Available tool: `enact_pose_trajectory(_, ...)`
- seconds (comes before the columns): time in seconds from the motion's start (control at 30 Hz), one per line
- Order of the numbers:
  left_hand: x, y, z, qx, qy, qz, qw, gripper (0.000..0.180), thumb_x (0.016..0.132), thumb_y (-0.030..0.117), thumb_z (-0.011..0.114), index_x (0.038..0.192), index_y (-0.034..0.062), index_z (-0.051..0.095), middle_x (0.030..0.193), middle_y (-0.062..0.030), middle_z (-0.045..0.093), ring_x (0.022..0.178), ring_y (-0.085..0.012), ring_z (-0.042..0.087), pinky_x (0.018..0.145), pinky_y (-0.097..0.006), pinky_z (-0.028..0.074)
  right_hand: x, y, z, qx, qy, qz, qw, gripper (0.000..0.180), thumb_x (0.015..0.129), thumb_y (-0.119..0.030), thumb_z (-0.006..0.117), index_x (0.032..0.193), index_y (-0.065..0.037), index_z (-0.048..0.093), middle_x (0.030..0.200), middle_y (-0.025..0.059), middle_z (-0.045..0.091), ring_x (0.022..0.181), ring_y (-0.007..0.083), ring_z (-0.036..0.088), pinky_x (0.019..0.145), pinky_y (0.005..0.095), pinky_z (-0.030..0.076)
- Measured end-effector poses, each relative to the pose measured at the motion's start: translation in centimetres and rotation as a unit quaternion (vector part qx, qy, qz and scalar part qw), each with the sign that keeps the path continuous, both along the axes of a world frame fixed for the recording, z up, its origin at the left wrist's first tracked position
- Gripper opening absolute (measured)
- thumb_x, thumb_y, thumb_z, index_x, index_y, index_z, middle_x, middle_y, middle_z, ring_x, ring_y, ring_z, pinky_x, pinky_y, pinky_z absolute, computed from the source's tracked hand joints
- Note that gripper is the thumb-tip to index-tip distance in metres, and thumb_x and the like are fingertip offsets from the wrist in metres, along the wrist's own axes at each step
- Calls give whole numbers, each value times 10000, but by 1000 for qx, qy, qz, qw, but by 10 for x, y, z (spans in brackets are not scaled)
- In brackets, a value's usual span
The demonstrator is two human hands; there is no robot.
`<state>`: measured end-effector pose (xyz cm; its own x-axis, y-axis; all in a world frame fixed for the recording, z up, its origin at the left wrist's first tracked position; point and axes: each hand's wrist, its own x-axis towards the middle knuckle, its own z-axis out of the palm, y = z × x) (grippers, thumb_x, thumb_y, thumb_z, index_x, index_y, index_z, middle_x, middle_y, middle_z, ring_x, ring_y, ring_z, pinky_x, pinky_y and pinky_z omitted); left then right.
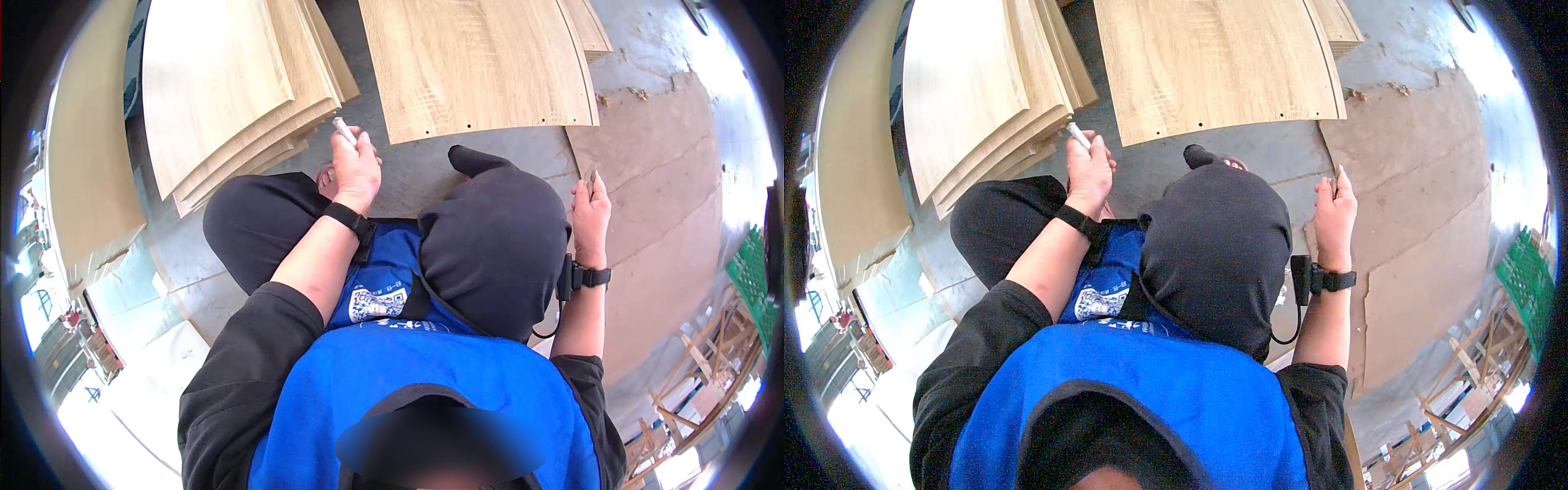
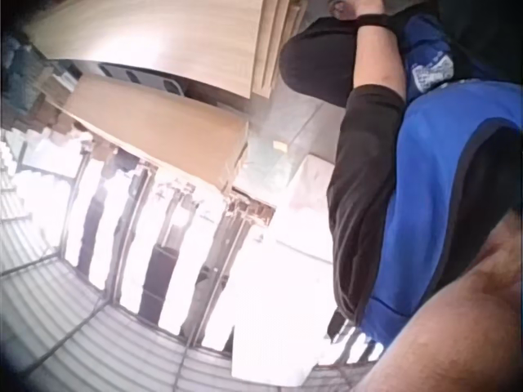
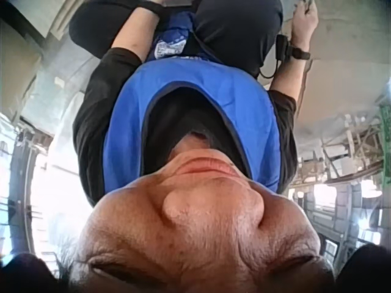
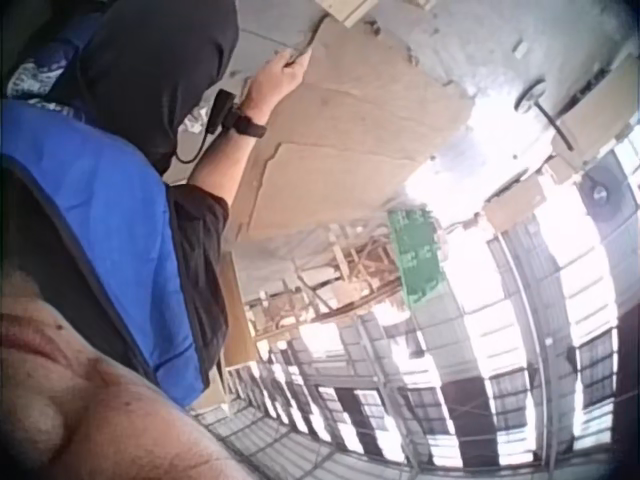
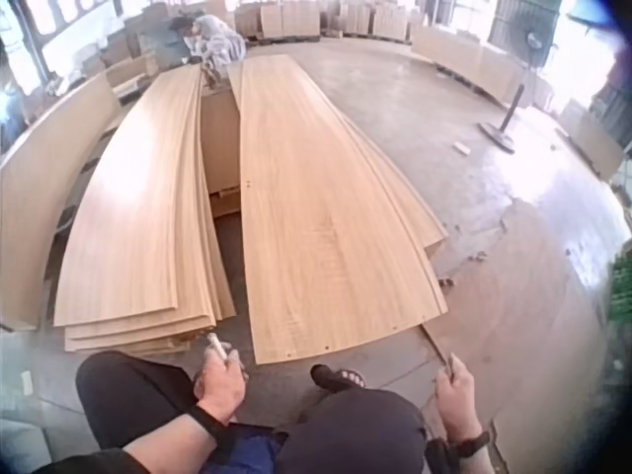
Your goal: Marking and scraping the edges of wooden panels in a furniture manufacturing facility.
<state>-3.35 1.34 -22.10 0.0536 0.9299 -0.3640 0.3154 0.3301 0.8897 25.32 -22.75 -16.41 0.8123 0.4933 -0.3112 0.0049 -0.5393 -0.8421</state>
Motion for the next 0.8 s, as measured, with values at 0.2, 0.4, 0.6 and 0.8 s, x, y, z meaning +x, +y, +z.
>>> enact_pose_trajectory(0.2, 16, -1, 21, 46, 119, -114, 985, 351, 930, 332, 584, 867, -13, 570, 751, -89, 589, 629, -145, 525, 608, -352, 449, 0, 4, -3, -43, -36, 11, 998, 471, 939, -136, 535, 1344, 79, 429, 880, 41, 608, 722, 117, 545, 654, 263, 463)
enact_pose_trajectory(0.4, 8, 0, 19, 186, 169, -165, 954, 258, 934, 242, 554, 844, 0, 542, 685, -149, 561, 624, -247, 546, 614, -388, 443, 4, 21, -30, -50, -312, 136, 939, 439, 925, -183, 548, 1298, 38, 484, 1046, 215, 597, 988, 366, 577, 843, 428, 456)
enact_pose_trajectory(0.6, 9, -2, 4, 143, 187, -98, 967, 293, 946, 261, 536, 809, 3, 538, 612, -101, 531, 574, -180, 499, 564, -357, 421, 15, 39, -13, -83, -319, 95, 939, 351, 906, -193, 554, 1227, -52, 568, 919, 164, 590, 859, 342, 593, 741, 415, 482)
enact_pose_trajectory(0.8, 9, 2, 6, 94, 151, -106, 978, 423, 950, 408, 547, 793, 16, 542, 627, -25, 540, 536, -120, 464, 521, -311, 416, 27, 50, -9, -137, -320, 82, 934, 350, 911, -184, 550, 1224, -30, 575, 944, 167, 614, 888, 342, 597, 779, 410, 476)
